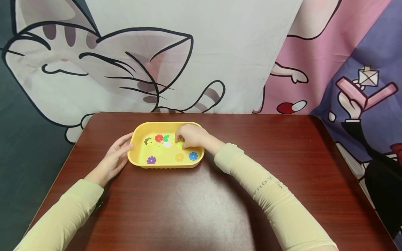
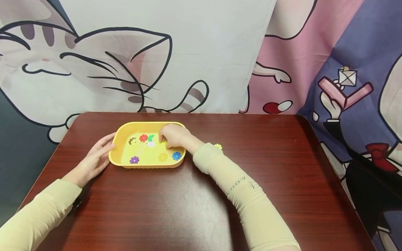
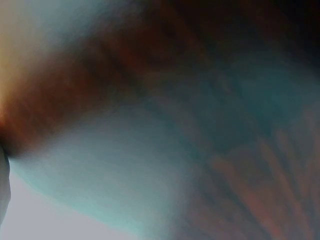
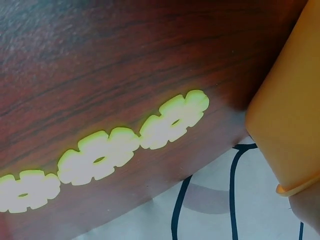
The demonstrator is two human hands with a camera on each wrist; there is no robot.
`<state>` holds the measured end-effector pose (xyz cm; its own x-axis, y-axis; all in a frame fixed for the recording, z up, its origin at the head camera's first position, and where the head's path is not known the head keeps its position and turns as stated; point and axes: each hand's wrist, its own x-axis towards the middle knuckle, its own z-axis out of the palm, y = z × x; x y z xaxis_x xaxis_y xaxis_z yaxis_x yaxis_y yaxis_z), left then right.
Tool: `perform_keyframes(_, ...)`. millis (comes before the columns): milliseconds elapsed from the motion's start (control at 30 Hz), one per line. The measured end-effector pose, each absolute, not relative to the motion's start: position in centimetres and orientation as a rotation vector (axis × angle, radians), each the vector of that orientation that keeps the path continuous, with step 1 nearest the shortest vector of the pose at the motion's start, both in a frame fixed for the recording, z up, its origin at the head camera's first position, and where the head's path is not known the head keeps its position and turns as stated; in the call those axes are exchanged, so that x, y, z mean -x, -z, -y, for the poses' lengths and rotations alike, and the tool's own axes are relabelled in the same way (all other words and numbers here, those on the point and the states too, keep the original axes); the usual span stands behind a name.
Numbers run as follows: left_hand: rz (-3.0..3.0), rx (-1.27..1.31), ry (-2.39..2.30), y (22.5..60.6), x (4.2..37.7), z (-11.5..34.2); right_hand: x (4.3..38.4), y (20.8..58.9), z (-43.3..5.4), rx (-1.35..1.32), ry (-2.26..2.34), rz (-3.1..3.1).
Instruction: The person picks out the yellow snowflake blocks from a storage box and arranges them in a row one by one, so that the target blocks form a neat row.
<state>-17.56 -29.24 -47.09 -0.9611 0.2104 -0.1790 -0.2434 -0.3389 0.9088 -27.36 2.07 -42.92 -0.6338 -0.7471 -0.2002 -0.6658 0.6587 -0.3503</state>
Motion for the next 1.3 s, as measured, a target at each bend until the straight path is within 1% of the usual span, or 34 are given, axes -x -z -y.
perform_keyframes(567,-1.627,0.037,-2.354,47.27,17.77,29.14,27.40,42.82,-2.23,1.175,0.317,-2.544)
perform_keyframes(867,-1.650,0.045,-2.323,47.18,17.34,29.46,26.98,42.83,-1.97,1.170,0.315,-2.538)
perform_keyframes(1300,-1.630,0.010,-2.340,47.27,17.29,29.55,26.94,42.78,-2.22,1.128,0.497,-2.519)
